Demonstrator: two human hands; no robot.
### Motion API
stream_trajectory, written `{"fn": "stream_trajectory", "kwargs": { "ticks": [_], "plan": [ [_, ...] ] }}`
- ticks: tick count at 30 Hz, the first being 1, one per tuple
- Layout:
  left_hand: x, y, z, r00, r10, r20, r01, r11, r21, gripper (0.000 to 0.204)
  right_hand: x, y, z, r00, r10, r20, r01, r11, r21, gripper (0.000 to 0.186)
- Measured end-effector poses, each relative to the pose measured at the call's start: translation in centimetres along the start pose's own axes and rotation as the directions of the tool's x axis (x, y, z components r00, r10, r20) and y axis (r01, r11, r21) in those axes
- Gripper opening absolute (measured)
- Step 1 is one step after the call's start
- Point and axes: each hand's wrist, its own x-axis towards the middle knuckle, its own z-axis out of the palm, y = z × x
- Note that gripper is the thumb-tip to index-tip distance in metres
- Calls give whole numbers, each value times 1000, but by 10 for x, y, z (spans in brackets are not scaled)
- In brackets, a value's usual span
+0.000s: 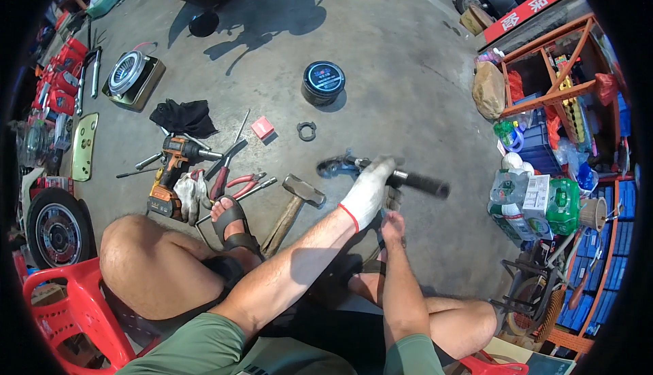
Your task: The person disassembles motorcycle front fork components, handles the triple tree and fork tubes, applies grease to bearing races from a tub, and organizes parts on the floor using tools.
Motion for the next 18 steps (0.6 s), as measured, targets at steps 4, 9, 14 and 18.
{"fn": "stream_trajectory", "kwargs": {
  "ticks": [4, 9, 14, 18],
  "plan": [
    [17, 26, -2, 996, 16, 83, -5, 992, -128, 44, 30, 56, 14, 984, 53, -172, -62, 997, -46, 17],
    [14, 70, -22, 980, 199, -11, -142, 734, 664, 44, 25, 54, 25, 990, 1, -140, -5, 999, -33, 18],
    [38, 94, -32, 858, 503, 104, -187, 118, 975, 47, 18, 39, 25, 982, 8, -188, -25, 996, -90, 11],
    [51, 101, -32, 775, 620, 122, -172, 22, 985, 43, 12, 31, 30, 978, 58, -198, -78, 993, -91, 9]
  ]
}}
